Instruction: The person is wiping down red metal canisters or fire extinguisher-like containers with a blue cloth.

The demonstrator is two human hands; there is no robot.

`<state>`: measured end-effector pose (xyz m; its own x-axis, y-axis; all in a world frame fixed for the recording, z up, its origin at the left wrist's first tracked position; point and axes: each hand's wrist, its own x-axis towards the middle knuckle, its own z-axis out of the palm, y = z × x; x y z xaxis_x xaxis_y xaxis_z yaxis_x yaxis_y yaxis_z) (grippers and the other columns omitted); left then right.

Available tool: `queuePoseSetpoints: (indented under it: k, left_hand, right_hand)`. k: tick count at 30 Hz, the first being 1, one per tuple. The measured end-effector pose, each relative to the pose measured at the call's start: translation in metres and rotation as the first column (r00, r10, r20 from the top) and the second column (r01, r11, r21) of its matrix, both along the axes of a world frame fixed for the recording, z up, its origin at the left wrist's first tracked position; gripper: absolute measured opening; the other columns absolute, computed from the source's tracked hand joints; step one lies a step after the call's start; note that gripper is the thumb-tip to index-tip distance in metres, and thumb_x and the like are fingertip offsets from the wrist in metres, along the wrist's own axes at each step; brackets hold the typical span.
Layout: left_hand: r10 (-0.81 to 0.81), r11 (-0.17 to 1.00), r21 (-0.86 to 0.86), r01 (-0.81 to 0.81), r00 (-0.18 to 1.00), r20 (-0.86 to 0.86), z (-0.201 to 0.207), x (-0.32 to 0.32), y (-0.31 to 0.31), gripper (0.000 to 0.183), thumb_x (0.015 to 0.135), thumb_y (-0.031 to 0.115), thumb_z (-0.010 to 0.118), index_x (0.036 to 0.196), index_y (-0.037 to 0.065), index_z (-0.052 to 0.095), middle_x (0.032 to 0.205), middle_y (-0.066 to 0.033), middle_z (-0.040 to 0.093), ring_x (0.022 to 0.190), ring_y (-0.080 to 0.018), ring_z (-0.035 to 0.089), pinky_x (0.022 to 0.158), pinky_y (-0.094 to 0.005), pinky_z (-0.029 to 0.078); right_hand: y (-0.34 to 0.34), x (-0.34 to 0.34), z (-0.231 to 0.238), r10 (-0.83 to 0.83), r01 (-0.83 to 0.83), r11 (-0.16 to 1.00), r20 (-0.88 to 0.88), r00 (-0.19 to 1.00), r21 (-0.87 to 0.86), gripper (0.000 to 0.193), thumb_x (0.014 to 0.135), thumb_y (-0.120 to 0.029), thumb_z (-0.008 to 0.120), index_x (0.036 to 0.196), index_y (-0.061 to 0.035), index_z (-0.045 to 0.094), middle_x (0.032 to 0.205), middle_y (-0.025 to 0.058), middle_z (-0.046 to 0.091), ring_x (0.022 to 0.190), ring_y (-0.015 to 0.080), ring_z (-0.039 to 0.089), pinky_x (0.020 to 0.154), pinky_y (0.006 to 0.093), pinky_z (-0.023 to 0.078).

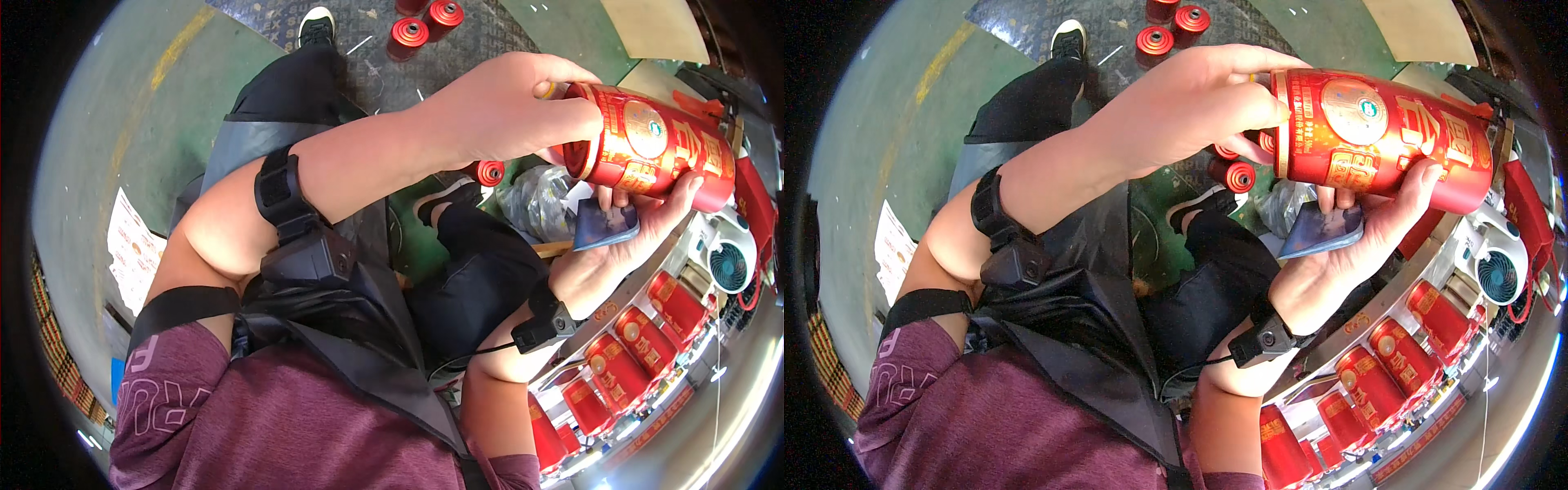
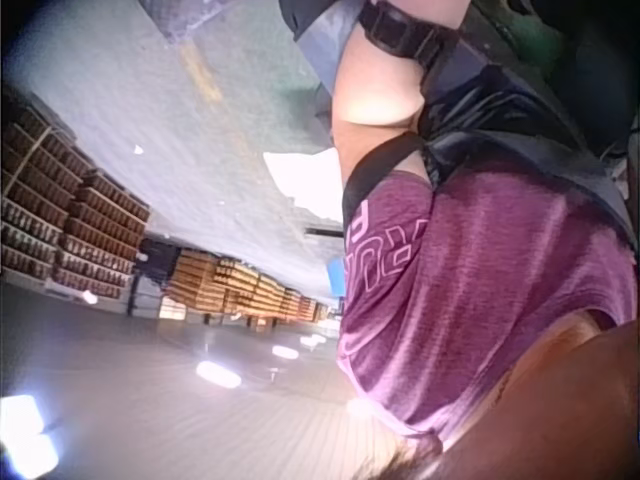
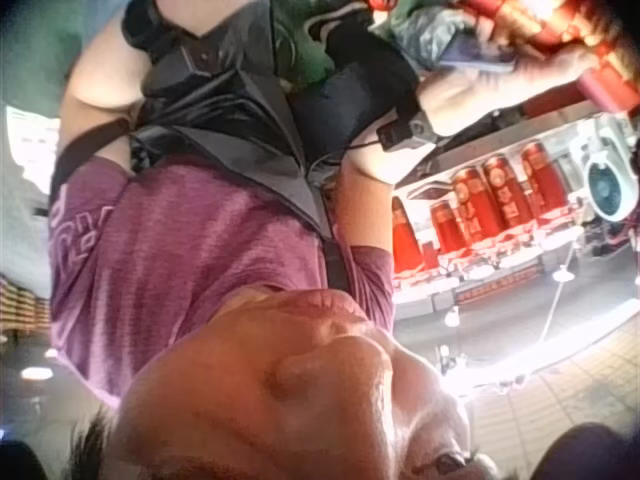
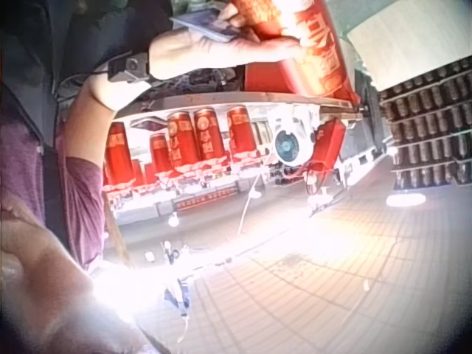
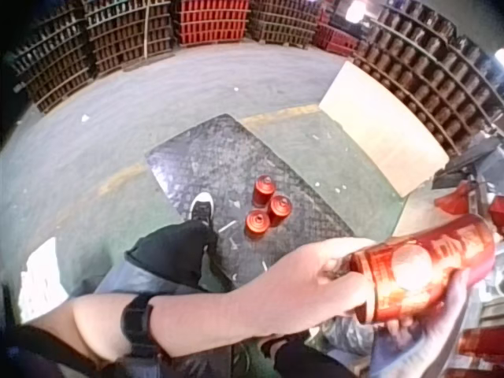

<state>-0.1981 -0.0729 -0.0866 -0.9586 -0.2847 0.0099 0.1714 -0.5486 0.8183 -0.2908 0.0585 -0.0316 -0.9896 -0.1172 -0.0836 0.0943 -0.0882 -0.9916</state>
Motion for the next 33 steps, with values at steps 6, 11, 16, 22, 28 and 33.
queuePoseSetpoints:
  k: [6, 11, 16, 22, 28, 33]
  left_hand:
    - [0.076, 0.980, -0.180, -0.083, 0.996, -0.048, -0.011, -0.004, 0.006, 0.059, 0.092, 0.013, 0.064, 0.144, -0.005, 0.042, 0.119, -0.0145, 0.066, 0.106, -0.0170, 0.066, 0.089, -0.0316, 0.057]
    - [0.058, 0.975, -0.215, -0.059, 0.998, -0.011, -0.010, 0.000, 0.005, 0.062, 0.090, 0.012, 0.066, 0.145, -0.004, 0.041, 0.121, -0.0149, 0.065, 0.108, -0.0182, 0.065, 0.091, -0.0335, 0.056]
    - [-0.068, 0.993, 0.093, 0.069, 0.998, -0.012, 0.004, 0.001, 0.003, 0.057, 0.092, 0.019, 0.059, 0.142, -0.005, 0.043, 0.121, -0.0177, 0.064, 0.107, -0.0241, 0.067, 0.093, -0.0384, 0.057]
    - [-0.222, 0.890, 0.398, 0.222, 0.974, -0.045, 0.004, 0.002, 0.002, 0.047, 0.096, 0.029, 0.050, 0.128, -0.005, 0.051, 0.125, -0.0206, 0.061, 0.108, -0.0374, 0.066, 0.096, -0.0497, 0.055]
    - [-0.248, 0.882, 0.403, 0.243, 0.968, -0.041, 0.005, 0.001, 0.004, 0.048, 0.097, 0.024, 0.050, 0.134, -0.006, 0.048, 0.126, -0.0206, 0.060, 0.112, -0.0348, 0.065, 0.096, -0.0474, 0.056]
    - [-0.120, 0.986, 0.113, 0.125, 0.992, -0.043, 0.006, 0.004, 0.005, 0.060, 0.094, 0.012, 0.058, 0.147, -0.004, 0.036, 0.128, -0.0172, 0.059, 0.114, -0.0243, 0.063, 0.094, -0.0402, 0.057]
  right_hand:
    - [0.005, 0.006, 0.003, 0.054, -0.056, 0.997, 0.051, 0.997, 0.048, 0.069, 0.087, -0.059, 0.068, 0.138, -0.0165, 0.052, 0.127, 0.0052, 0.057, 0.108, 0.0165, 0.058, 0.090, 0.0303, 0.046]
    - [-0.003, 0.011, 0.007, 0.011, -0.016, 0.992, 0.038, 0.999, 0.124, 0.068, 0.089, -0.062, 0.065, 0.137, -0.0147, 0.053, 0.119, 0.0035, 0.058, 0.094, 0.0114, 0.058, 0.078, 0.0257, 0.048]
    - [0.005, 0.004, 0.000, 0.105, -0.103, 0.994, -0.099, 0.990, 0.018, 0.079, 0.085, -0.069, 0.064, 0.140, -0.0140, 0.049, 0.119, 0.0030, 0.060, 0.095, 0.0134, 0.062, 0.078, 0.0255, 0.050]
    - [0.013, -0.005, 0.001, 0.153, -0.157, 0.986, -0.066, 0.986, -0.063, 0.084, 0.084, -0.072, 0.061, 0.141, -0.0122, 0.047, 0.130, 0.0090, 0.061, 0.102, 0.0165, 0.065, 0.071, 0.0263, 0.055]
    - [0.011, -0.004, 0.001, 0.115, -0.123, 0.985, -0.072, 0.991, -0.124, 0.077, 0.087, -0.066, 0.063, 0.138, -0.0114, 0.050, 0.130, 0.0074, 0.061, 0.108, 0.0182, 0.063, 0.083, 0.0308, 0.055]
    - [0.011, -0.004, 0.002, 0.094, -0.094, 0.996, -0.003, 0.996, -0.003, 0.074, 0.085, -0.065, 0.066, 0.136, -0.0137, 0.052, 0.127, 0.0042, 0.062, 0.110, 0.0173, 0.063, 0.088, 0.0289, 0.051]
